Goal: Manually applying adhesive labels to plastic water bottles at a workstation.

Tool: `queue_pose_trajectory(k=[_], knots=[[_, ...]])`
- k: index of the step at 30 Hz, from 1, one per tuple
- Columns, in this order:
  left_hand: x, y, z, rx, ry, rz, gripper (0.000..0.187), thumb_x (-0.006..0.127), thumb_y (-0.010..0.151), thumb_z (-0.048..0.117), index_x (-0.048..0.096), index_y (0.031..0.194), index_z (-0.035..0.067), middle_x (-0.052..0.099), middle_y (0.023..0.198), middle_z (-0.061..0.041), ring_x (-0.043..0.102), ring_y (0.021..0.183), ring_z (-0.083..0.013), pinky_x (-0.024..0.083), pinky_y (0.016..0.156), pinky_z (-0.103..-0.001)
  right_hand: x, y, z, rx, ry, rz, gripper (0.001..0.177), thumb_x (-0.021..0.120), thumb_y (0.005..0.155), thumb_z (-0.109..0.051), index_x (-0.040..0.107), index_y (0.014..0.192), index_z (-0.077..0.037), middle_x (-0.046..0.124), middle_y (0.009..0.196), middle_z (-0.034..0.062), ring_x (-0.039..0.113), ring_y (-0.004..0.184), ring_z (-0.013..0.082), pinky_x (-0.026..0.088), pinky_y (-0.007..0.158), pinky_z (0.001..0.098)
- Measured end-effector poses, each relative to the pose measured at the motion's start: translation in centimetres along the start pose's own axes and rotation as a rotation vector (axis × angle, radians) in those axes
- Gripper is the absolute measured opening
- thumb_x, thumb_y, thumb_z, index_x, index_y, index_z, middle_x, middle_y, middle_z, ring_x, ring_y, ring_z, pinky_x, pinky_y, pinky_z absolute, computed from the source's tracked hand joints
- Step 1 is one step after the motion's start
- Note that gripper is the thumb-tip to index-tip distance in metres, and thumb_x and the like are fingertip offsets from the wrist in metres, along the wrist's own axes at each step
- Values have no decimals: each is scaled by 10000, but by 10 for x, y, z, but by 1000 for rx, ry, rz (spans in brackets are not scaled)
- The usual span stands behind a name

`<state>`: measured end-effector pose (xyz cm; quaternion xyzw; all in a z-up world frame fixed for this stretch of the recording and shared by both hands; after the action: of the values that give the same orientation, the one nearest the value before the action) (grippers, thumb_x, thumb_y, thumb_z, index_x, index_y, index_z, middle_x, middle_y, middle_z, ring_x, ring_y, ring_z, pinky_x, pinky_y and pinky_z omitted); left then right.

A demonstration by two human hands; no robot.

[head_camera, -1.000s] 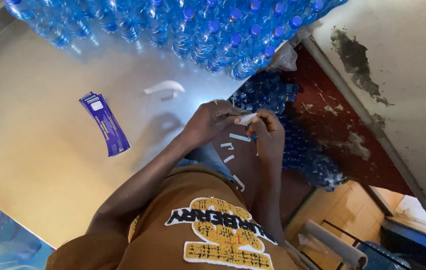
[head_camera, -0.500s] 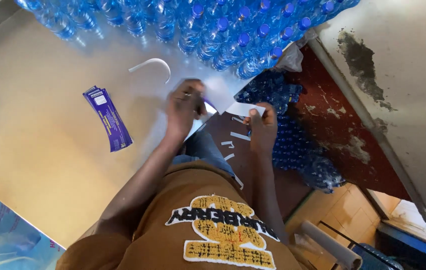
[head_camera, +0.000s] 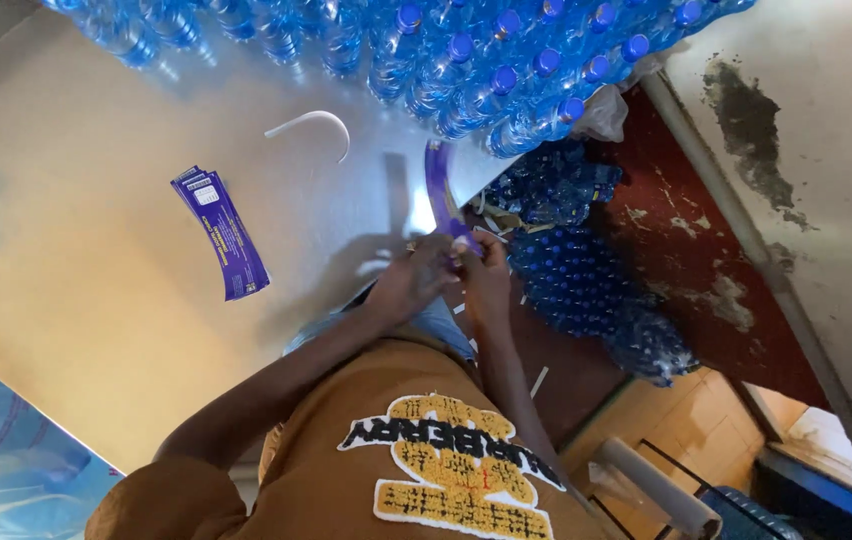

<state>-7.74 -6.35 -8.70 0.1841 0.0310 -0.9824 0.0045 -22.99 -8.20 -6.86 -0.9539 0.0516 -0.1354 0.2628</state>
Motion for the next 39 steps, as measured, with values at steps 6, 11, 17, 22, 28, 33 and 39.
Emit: queue_pose_trajectory(k=[6, 11, 17, 22, 28, 33, 39], knots=[[-40, 102, -151, -467, 326, -185, 798, 689, 1063, 21, 279, 1746, 55, 464, 1630, -433, 471, 1486, -659, 412, 1235, -784, -85, 0, 3, -59, -431, 422, 306, 815, 991, -124, 703, 1275, -153, 683, 1254, 131, 690, 1053, 254, 598, 848, 375], [-58, 165, -266, -130, 777, 65, 312, 799, 1018, 241, 734, 1308, 149, 735, 1087, -114, 769, 1010, -375, 666, 769, -529, -105, -18, -10, -152, -461, 443, 81, 688, 1073, -106, 718, 1148, -117, 693, 1120, 79, 728, 917, 158, 618, 724, 317], [51, 62, -127, -213, 585, -853, 629, 628, 981, 650, 680, 535, 210, 647, 450, -17, 677, 489, -241, 593, 634, -451, -114, -22, -29, -344, -448, 500, 124, 638, 1130, -92, 669, 1249, -90, 636, 1245, 118, 670, 916, 178, 642, 782, 335], [-13, 193, -186, -70, 404, -2, 546, 872, 986, 272, 574, 1408, 94, 706, 1193, -156, 748, 1036, -338, 618, 790, -485, -91, -31, -56, -387, -539, 497, 182, 685, 1121, -250, 683, 1236, -108, 648, 1223, 83, 666, 1064, 201, 625, 860, 341], [-59, 281, -152, 16, 256, 352, 959, 1005, 1005, 388, 384, 1674, 96, 570, 1657, -205, 604, 1464, -486, 552, 1137, -606, -60, -23, -49, -359, -631, 407, 161, 816, 1012, -244, 740, 1131, -167, 678, 1071, -15, 622, 945, 120, 518, 809, 281], [-84, 217, -113, -163, 425, 105, 961, 898, 993, 563, 413, 1632, 34, 719, 1384, -285, 731, 1162, -493, 644, 836, -604, -41, -15, -31, -383, -665, 264, 211, 820, 1016, -356, 757, 1101, -174, 715, 1087, -21, 670, 996, 124, 539, 818, 281], [-69, 103, -167, -471, 361, -187, 1013, 773, 822, 948, 704, 1201, 11, 771, 1128, -301, 752, 1100, -562, 603, 906, -701, -4, 7, 11, -200, -398, 45, 335, 790, 1073, -266, 750, 1237, 24, 693, 1037, 124, 631, 938, 161, 543, 892, 389]])
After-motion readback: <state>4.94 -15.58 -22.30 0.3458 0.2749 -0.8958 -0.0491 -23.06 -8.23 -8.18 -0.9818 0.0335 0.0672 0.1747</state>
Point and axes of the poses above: each hand's wrist, its own y-axis towards the middle knuckle, its own x-axis out of the palm, z = x × y, the point moved 4 cm from there along y, towards the middle knuckle
